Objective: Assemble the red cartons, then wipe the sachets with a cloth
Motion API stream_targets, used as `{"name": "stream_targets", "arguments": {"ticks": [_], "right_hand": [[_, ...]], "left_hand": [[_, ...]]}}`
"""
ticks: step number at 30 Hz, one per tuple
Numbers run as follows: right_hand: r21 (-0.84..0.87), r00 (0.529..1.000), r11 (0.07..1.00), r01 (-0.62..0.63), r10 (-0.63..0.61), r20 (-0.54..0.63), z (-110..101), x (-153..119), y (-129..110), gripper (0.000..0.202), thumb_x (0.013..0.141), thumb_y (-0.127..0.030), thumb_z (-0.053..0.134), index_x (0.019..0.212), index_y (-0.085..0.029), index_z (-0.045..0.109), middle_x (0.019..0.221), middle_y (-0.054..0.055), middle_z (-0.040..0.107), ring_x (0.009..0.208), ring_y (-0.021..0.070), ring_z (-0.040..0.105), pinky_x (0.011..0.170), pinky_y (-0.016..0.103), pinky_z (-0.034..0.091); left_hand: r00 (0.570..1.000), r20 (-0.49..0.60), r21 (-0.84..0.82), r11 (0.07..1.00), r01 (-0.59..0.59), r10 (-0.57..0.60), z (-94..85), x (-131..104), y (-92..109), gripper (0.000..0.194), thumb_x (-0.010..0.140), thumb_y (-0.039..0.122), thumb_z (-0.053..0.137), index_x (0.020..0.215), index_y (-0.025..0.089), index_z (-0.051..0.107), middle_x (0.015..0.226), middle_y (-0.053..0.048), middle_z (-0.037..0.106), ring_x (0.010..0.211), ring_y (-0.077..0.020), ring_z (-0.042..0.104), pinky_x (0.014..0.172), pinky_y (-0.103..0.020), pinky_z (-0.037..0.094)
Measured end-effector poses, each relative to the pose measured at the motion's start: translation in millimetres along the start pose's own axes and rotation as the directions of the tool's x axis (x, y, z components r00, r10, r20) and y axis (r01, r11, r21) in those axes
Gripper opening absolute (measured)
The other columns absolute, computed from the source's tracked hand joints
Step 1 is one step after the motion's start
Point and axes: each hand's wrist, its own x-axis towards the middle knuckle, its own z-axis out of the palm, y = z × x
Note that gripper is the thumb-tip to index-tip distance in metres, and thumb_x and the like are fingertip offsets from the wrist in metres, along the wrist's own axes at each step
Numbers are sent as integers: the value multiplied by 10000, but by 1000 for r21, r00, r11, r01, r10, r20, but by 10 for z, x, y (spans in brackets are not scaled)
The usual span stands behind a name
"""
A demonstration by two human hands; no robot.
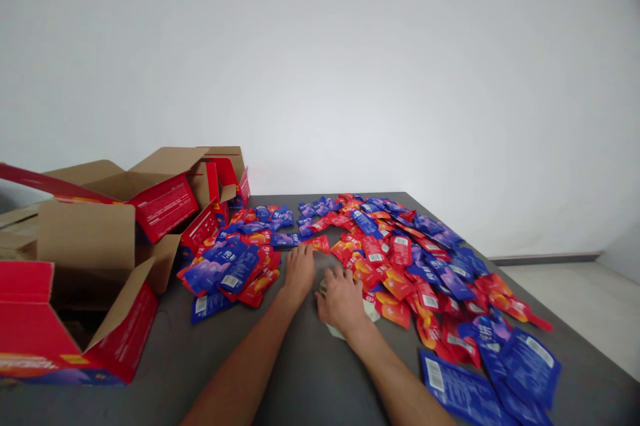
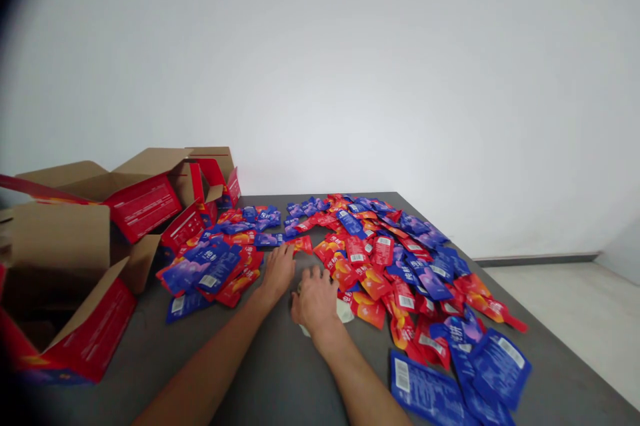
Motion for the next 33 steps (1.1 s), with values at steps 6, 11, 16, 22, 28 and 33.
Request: {"name": "stream_targets", "arguments": {"ticks": [6, 11, 16, 22, 28, 33], "right_hand": [[-24, 1000, 1000, -8, 8, 14, 31, -39, 1, 451, 718, -364, 662, 1114, -173, 559, 1171, 174, 589, 1103, 359, 500, 853, 494, 417], [-21, 999, 1000, -10, 11, 48, 9, -54, -13, 464, 683, -236, 666, 1128, -181, 549, 1161, 161, 597, 1085, 332, 521, 835, 453, 432], [36, 999, 999, 26, -27, 36, 6, -28, 41, 406, 716, -184, 627, 1116, -188, 559, 1137, 134, 619, 1069, 306, 553, 825, 405, 443], [135, 996, 988, 79, -72, -58, -28, 7, 110, 212, 806, -143, 549, 1000, -202, 611, 1037, 107, 655, 971, 248, 598, 845, 358, 441], [323, 947, 921, 216, -117, -299, -90, 41, 108, 275, 872, -144, 504, 1113, -196, 626, 1072, 100, 648, 1032, 233, 583, 924, 366, 459], [416, 895, 817, 400, -250, -370, -137, -54, -83, 364, 912, -154, 479, 1242, -233, 610, 1196, 93, 614, 1099, 225, 556, 969, 376, 465]], "left_hand": [[999, -49, 23, 999, 23, -22, -32, -51, -16, 286, 915, 182, 442, 1123, 153, 637, 1205, -165, 597, 1152, -293, 524, 957, -416, 413], [997, -65, -75, 996, -49, 44, 11, 33, -44, 418, 884, 191, 490, 1293, 125, 541, 1494, -154, 438, 1408, -272, 334, 1125, -422, 278], [997, 70, -165, 986, 38, -27, 16, 57, 0, 432, 904, 228, 483, 1331, 169, 517, 1339, -147, 596, 1272, -263, 496, 1057, -413, 336], [992, 93, -224, 969, 107, -88, -166, -54, -18, 275, 945, 301, 441, 1038, 164, 660, 1008, -149, 717, 1019, -266, 641, 891, -383, 439], [963, 222, -801, 534, 269, -153, -354, -354, -167, 286, 880, 382, 552, 949, 129, 666, 843, -87, 723, 746, -192, 678, 693, -309, 523], [936, 301, -953, -24, 301, -182, -460, -561, -158, 493, 680, 227, 747, 1150, 128, 637, 948, -104, 732, 754, -173, 677, 711, -295, 533]]}}
